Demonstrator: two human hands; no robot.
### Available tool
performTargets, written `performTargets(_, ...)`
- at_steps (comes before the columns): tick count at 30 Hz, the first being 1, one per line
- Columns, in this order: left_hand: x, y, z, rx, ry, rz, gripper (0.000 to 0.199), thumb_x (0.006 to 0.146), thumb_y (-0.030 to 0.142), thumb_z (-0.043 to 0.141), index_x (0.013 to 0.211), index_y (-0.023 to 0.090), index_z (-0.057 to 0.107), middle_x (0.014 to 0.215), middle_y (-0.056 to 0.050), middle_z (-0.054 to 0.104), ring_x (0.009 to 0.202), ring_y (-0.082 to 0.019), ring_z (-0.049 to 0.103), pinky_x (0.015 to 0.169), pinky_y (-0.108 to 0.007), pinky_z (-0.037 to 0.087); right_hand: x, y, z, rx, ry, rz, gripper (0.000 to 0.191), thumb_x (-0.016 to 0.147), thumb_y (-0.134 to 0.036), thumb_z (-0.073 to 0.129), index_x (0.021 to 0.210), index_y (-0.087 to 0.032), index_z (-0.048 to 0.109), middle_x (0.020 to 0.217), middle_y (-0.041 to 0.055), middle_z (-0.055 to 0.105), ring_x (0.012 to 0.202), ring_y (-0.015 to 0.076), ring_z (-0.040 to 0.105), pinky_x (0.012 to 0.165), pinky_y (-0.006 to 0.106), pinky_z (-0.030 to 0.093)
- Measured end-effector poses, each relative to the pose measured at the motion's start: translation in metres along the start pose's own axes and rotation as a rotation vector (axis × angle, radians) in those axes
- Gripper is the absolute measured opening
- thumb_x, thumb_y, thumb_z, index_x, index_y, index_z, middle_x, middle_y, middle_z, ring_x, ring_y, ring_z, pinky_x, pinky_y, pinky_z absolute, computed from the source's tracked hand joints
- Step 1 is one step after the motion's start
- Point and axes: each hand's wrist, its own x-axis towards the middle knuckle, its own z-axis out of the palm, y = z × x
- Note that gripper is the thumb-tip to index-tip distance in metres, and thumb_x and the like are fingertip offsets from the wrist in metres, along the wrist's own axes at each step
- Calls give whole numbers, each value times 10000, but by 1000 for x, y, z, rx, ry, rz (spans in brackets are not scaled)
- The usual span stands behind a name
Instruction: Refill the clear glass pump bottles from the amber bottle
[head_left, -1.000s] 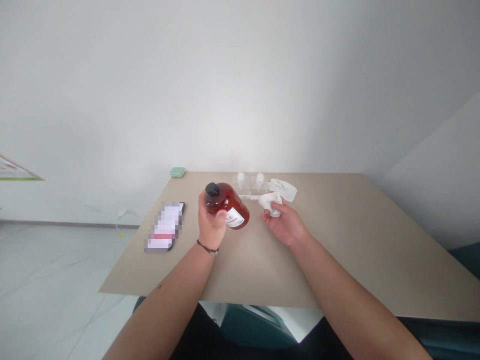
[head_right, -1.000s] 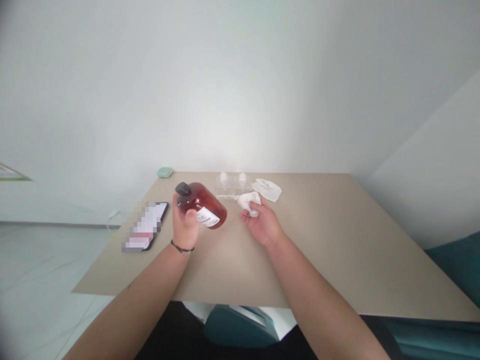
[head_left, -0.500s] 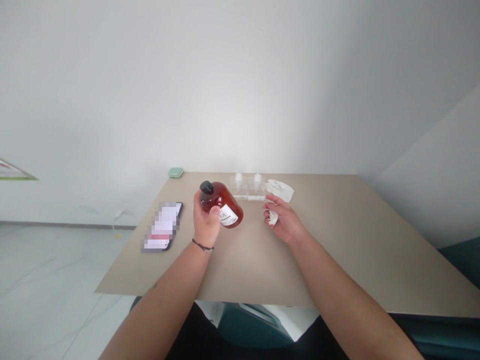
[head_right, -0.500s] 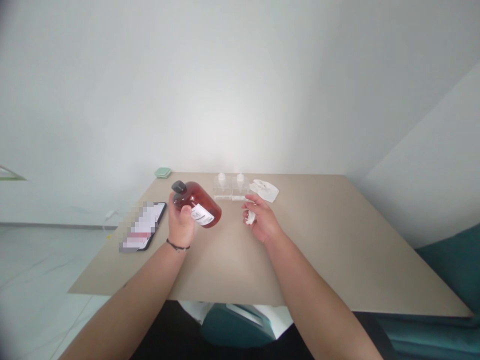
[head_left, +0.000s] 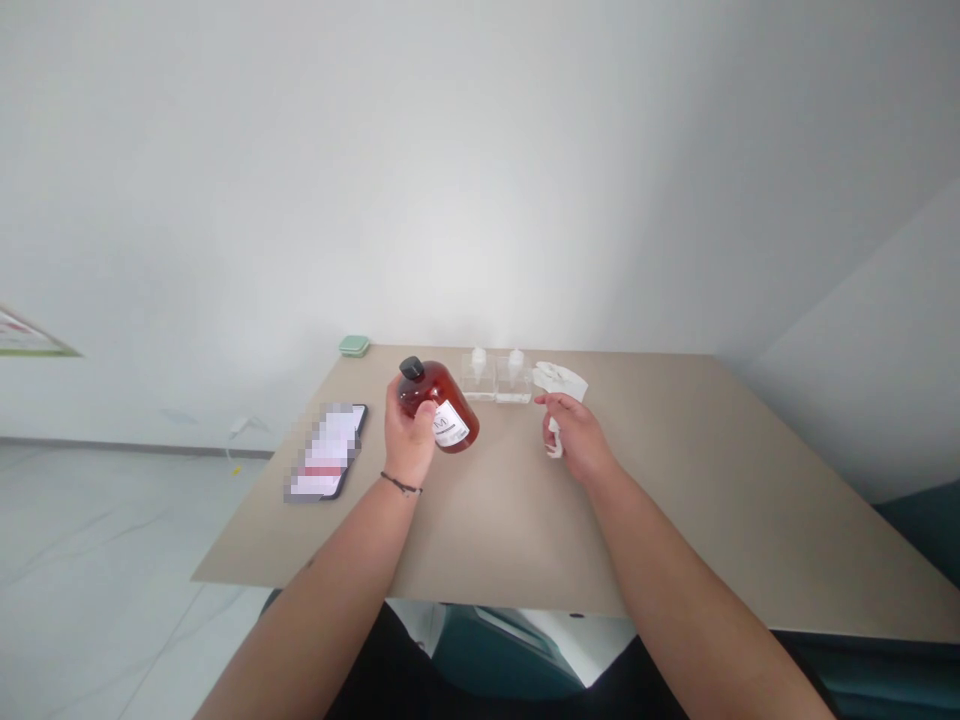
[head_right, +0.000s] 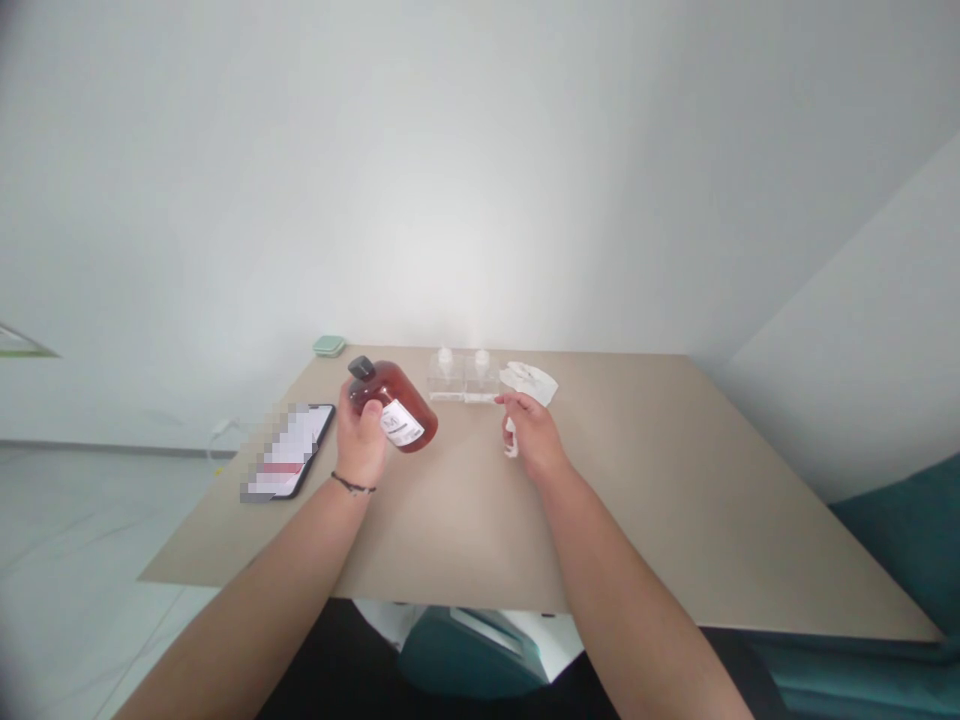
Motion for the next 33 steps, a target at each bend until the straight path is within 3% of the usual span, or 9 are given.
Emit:
performTargets(3, -1, -1, 0, 1, -23, -14, 597, 752, 533, 712, 1209, 191, 535, 1122, -94, 674, 981, -235, 676, 871, -351, 544, 5, -1, -8, -76, -40, -3, 333, 658, -392, 704, 918, -198, 630, 583, -53, 577, 459, 102, 468, 415, 222, 327)
performTargets(5, -2, -1, 0, 22, -48, -28, 592, 753, 515, 712, 1216, 193, 534, 1123, -93, 675, 981, -238, 676, 874, -358, 546, 8, -1, -16, -200, -17, 8, 337, 658, -430, 699, 901, -206, 636, 576, -57, 556, 438, 97, 420, 402, 224, 274)
performTargets(7, -3, -1, 0, 49, -71, -27, 594, 746, 489, 721, 1226, 197, 529, 1133, -93, 676, 990, -242, 676, 888, -368, 543, 11, -2, -23, -421, 45, -16, 336, 714, -534, 646, 769, -203, 628, 500, -58, 491, 412, 97, 365, 412, 240, 242)
performTargets(11, -3, -2, 0, 71, -97, -16, 597, 735, 440, 722, 1240, 203, 510, 1178, -99, 663, 1036, -253, 667, 929, -387, 530, 20, -5, -33, -851, 92, -164, 596, 824, -704, 422, 478, -220, 406, 429, -23, 383, 441, 117, 362, 469, 279, 246)
performTargets(16, 0, -5, -1, 91, -121, -15, 599, 721, 409, 726, 1237, 202, 504, 1172, -97, 663, 1023, -246, 669, 914, -381, 539, 29, -5, -44, -1118, 38, -334, 624, 824, -716, 418, 462, -214, 338, 457, -15, 341, 482, 122, 313, 499, 299, 187)
performTargets(22, -2, 0, -3, 150, -142, 44, 615, 736, 430, 728, 1258, 201, 496, 1206, -106, 641, 1069, -254, 651, 967, -395, 514, 33, 4, -66, -1012, 170, -371, 590, 844, -706, 348, 509, -226, 269, 508, -28, 286, 514, 125, 323, 508, 285, 199)
performTargets(26, -2, 7, -3, 147, -111, 28, 607, 749, 390, 745, 1275, 225, 492, 1259, -93, 608, 1128, -241, 621, 1023, -391, 477, 38, 7, -70, -898, 160, -351, 607, 805, -752, 373, 510, -228, 290, 514, -39, 292, 505, 120, 335, 501, 269, 238)
performTargets(33, 45, 2, 0, 181, -12, -122, 644, 684, 306, 803, 1250, 270, 498, 1234, -58, 614, 1096, -220, 632, 992, -395, 492, 43, 9, -73, -807, 152, -313, 574, 798, -718, 419, 506, -228, 352, 492, -39, 341, 506, 129, 366, 506, 271, 256)
